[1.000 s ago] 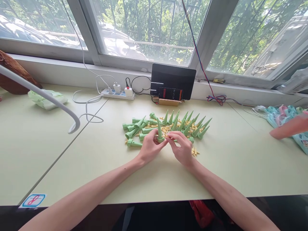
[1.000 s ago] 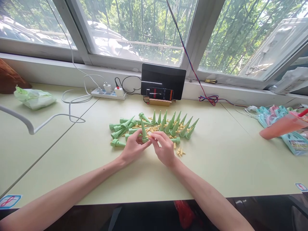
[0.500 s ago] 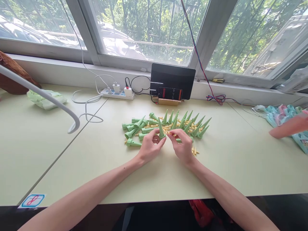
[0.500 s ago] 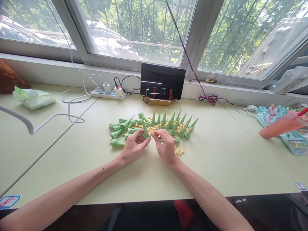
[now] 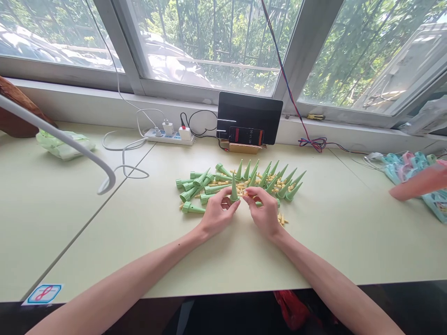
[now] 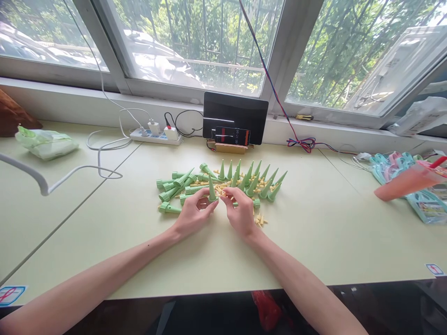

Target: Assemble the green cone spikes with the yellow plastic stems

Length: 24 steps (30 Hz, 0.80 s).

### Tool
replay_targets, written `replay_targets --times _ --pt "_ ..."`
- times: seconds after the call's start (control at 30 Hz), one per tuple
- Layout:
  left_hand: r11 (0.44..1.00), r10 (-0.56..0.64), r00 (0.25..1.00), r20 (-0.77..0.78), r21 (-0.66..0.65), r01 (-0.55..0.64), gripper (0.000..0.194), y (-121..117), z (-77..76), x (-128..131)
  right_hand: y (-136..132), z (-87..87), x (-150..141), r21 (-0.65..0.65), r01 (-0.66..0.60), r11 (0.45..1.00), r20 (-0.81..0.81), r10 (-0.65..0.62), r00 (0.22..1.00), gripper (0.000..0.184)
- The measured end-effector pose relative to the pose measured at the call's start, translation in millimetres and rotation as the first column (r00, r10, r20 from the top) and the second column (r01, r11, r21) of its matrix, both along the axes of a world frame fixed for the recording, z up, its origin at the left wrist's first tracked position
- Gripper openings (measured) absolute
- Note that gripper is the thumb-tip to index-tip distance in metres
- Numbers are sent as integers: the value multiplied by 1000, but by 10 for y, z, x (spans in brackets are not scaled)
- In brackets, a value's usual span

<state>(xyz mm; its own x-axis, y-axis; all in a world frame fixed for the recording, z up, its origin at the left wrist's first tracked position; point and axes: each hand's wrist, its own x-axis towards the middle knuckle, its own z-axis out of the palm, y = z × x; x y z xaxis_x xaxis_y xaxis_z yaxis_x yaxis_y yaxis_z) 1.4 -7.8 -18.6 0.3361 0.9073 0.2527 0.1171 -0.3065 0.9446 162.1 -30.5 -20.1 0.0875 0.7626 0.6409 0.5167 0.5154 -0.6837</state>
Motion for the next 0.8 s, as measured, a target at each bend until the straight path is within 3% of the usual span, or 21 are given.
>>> replay_targets --times 0.8 --pt "991 -21 997 -77 128 31 26 -13 6 2 -15 15 13 -81 1 997 39 2 999 15"
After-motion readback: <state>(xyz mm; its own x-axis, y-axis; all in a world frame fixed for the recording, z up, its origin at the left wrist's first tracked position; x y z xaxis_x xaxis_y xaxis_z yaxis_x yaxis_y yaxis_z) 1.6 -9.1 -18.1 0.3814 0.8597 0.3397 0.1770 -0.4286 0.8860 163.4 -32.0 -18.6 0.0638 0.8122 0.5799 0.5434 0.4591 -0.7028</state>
